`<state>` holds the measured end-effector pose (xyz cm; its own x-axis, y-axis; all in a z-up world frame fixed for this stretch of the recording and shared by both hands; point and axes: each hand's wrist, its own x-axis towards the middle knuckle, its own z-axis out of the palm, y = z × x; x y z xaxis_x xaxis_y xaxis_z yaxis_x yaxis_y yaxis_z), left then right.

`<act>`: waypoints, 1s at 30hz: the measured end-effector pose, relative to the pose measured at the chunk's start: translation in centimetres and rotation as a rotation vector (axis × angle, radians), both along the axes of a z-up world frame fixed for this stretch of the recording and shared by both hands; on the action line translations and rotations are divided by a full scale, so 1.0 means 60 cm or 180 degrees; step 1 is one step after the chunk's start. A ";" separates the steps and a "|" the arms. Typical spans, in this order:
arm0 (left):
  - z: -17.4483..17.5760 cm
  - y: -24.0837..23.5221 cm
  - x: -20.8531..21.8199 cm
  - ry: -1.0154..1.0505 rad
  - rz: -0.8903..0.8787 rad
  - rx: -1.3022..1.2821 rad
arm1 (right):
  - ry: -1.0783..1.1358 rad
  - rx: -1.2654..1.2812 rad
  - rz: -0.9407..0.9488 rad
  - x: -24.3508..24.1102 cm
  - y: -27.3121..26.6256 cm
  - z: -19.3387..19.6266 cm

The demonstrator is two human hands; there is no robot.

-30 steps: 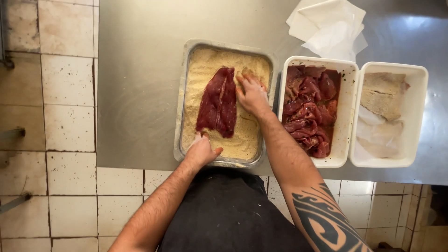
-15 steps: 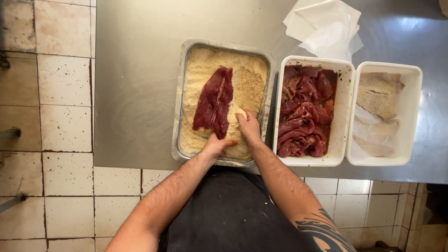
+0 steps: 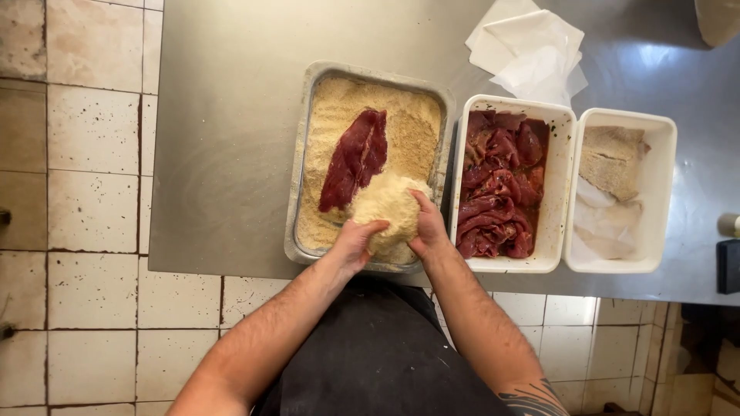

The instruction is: The person takes pieces of raw meat from a container, coats them in a tray of breadcrumbs, and places the coated pieces into a separate container. The person repeats this process for multiple pieces of meat.

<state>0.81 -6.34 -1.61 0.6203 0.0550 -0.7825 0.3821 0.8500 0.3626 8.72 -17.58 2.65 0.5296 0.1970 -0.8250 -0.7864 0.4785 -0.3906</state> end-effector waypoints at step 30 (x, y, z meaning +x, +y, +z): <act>0.152 0.154 0.266 -0.0017 -0.1864 0.3888 | -0.3275 -0.4198 0.3980 0.263 0.065 -0.023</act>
<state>16.79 2.91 7.52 0.7948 0.4363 -0.4218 0.5702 -0.2989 0.7652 24.52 -13.66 1.29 0.8623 0.4070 -0.3014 0.2819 -0.8802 -0.3818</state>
